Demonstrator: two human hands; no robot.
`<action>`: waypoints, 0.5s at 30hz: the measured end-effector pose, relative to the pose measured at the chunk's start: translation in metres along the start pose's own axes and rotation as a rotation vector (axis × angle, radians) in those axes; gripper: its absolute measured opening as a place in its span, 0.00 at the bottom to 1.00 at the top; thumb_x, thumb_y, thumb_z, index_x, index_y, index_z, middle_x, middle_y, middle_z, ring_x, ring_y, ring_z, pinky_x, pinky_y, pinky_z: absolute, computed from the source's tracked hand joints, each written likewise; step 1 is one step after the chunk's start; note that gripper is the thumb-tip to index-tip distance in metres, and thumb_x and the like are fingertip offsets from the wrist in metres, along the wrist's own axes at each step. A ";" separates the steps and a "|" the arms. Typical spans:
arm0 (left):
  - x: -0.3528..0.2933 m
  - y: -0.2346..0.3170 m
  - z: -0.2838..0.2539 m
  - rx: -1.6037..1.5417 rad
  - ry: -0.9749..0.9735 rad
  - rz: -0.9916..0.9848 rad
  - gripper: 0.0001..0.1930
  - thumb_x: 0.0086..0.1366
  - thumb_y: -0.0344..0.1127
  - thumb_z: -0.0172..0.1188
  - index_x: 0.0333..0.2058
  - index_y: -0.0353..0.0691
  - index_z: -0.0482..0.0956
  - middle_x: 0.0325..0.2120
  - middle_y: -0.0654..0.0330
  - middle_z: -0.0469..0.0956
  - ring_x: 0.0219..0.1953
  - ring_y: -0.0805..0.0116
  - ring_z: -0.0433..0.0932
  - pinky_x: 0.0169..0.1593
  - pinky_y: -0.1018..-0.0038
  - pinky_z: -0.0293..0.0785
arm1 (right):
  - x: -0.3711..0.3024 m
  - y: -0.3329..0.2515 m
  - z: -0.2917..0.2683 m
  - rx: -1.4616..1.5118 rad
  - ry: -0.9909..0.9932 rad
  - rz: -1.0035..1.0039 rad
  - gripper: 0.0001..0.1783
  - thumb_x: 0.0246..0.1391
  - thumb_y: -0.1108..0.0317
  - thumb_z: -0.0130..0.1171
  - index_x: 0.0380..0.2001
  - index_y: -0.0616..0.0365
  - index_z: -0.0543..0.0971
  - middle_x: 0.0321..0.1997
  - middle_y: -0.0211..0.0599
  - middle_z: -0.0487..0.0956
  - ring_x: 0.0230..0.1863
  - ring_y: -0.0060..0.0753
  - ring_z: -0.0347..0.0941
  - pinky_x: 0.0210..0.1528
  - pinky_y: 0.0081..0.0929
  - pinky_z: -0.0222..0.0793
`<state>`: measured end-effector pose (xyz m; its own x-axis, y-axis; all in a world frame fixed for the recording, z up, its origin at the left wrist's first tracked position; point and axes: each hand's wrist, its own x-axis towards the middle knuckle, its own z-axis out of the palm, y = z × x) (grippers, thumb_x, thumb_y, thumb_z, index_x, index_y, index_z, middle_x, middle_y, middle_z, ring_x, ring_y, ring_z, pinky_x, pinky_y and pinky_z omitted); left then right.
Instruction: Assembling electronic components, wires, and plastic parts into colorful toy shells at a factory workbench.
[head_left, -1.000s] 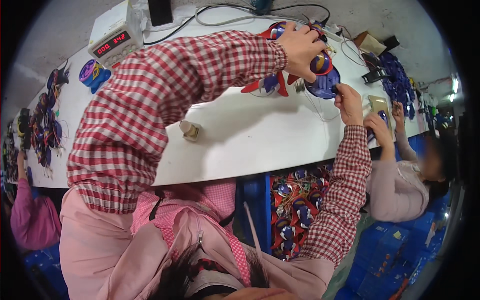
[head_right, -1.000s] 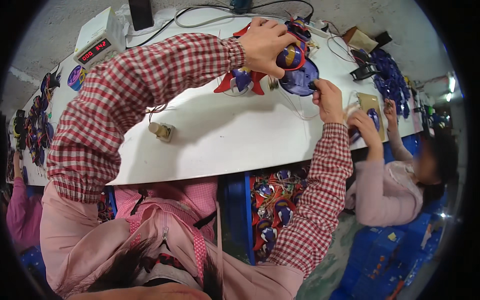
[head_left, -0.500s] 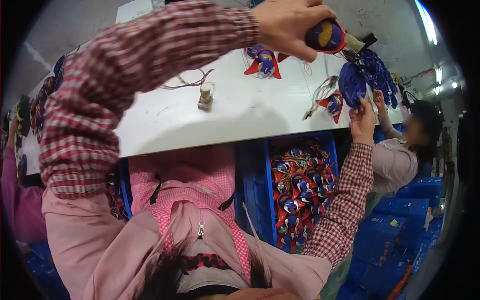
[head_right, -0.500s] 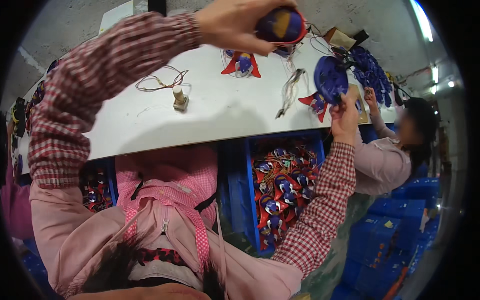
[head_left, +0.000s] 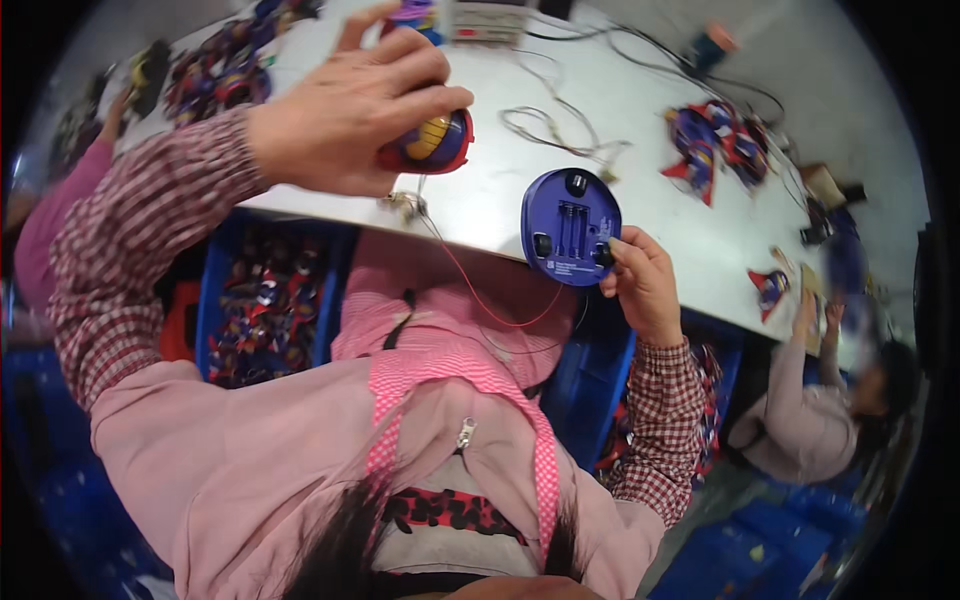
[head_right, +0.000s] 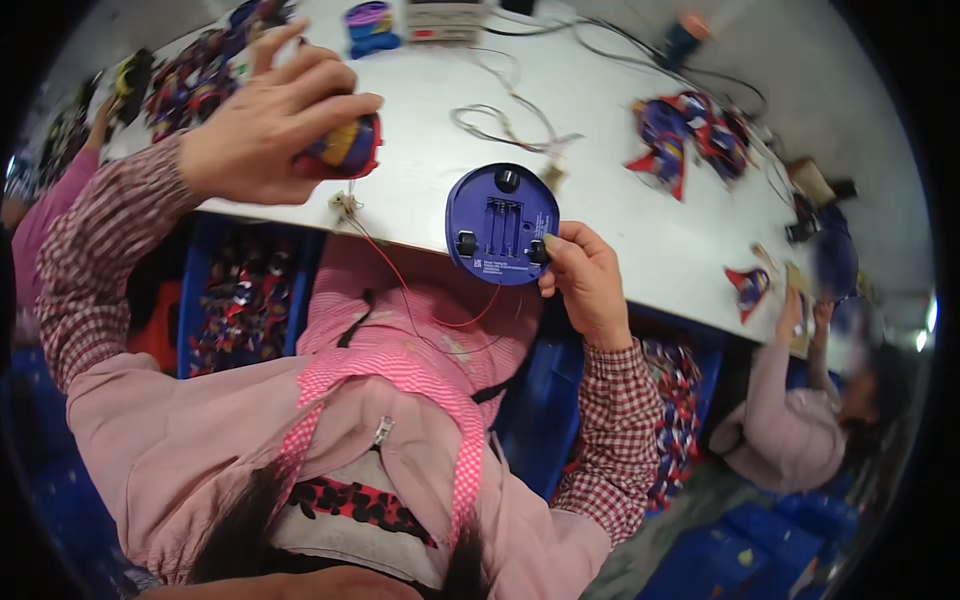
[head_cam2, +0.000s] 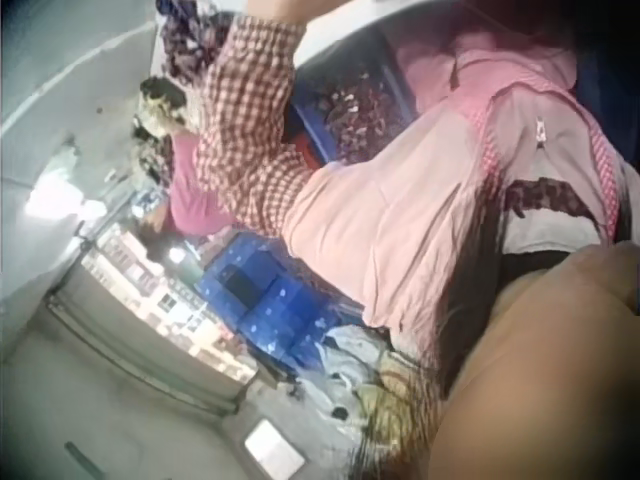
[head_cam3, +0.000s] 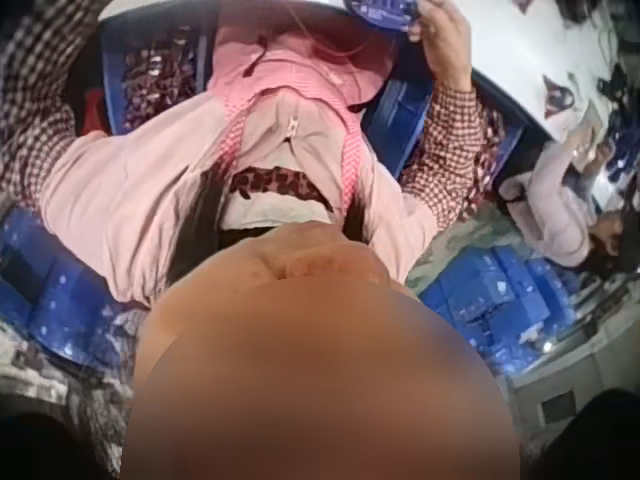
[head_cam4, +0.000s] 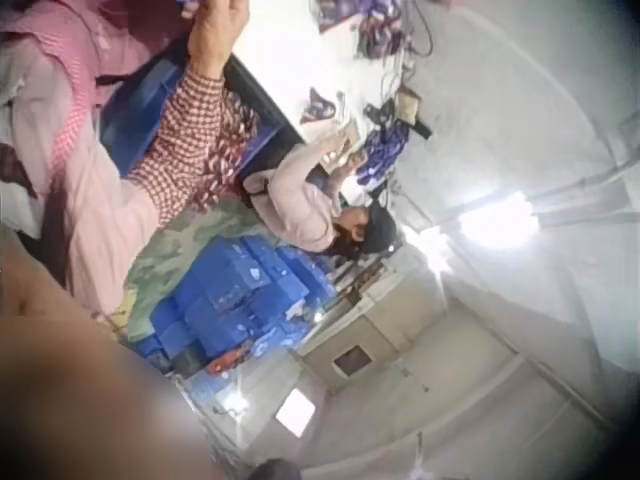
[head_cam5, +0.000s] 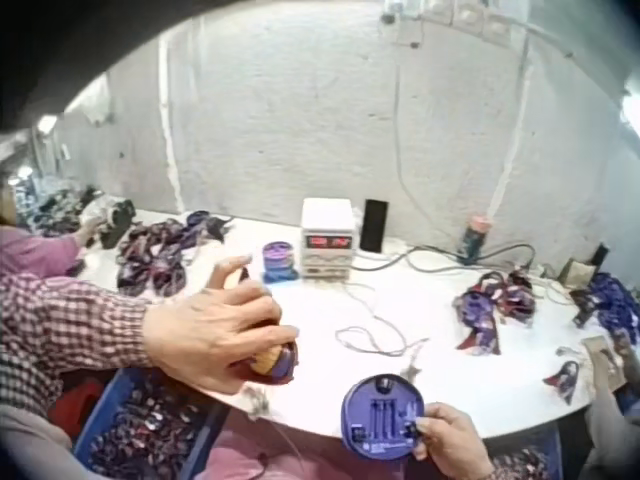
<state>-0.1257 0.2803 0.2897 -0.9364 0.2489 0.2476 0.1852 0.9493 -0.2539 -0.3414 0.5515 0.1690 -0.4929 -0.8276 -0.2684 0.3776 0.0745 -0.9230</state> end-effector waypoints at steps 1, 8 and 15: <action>-0.017 -0.010 0.018 0.043 -0.062 -0.053 0.36 0.34 0.40 0.67 0.48 0.44 0.69 0.40 0.59 0.69 0.51 0.62 0.65 0.61 0.52 0.43 | 0.017 0.011 0.012 -0.017 -0.011 0.031 0.09 0.55 0.69 0.54 0.36 0.63 0.72 0.26 0.31 0.75 0.18 0.18 0.69 0.20 0.14 0.66; -0.046 -0.061 0.121 0.192 -0.397 -0.204 0.35 0.36 0.29 0.65 0.50 0.45 0.67 0.42 0.60 0.66 0.58 0.62 0.58 0.65 0.48 0.31 | 0.080 0.061 0.040 -0.216 0.065 0.005 0.11 0.56 0.68 0.54 0.38 0.66 0.72 0.25 0.31 0.74 0.19 0.17 0.69 0.20 0.14 0.67; -0.052 -0.082 0.165 0.119 -0.367 -0.121 0.34 0.42 0.31 0.65 0.51 0.46 0.66 0.46 0.59 0.64 0.60 0.59 0.55 0.66 0.47 0.31 | 0.082 0.062 0.045 -0.238 0.142 0.070 0.14 0.56 0.66 0.55 0.39 0.67 0.72 0.25 0.31 0.73 0.19 0.18 0.68 0.20 0.13 0.65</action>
<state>-0.1414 0.1576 0.1429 -0.9976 0.0311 -0.0622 0.0512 0.9336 -0.3547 -0.3227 0.4636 0.1019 -0.5835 -0.7309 -0.3540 0.2278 0.2711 -0.9352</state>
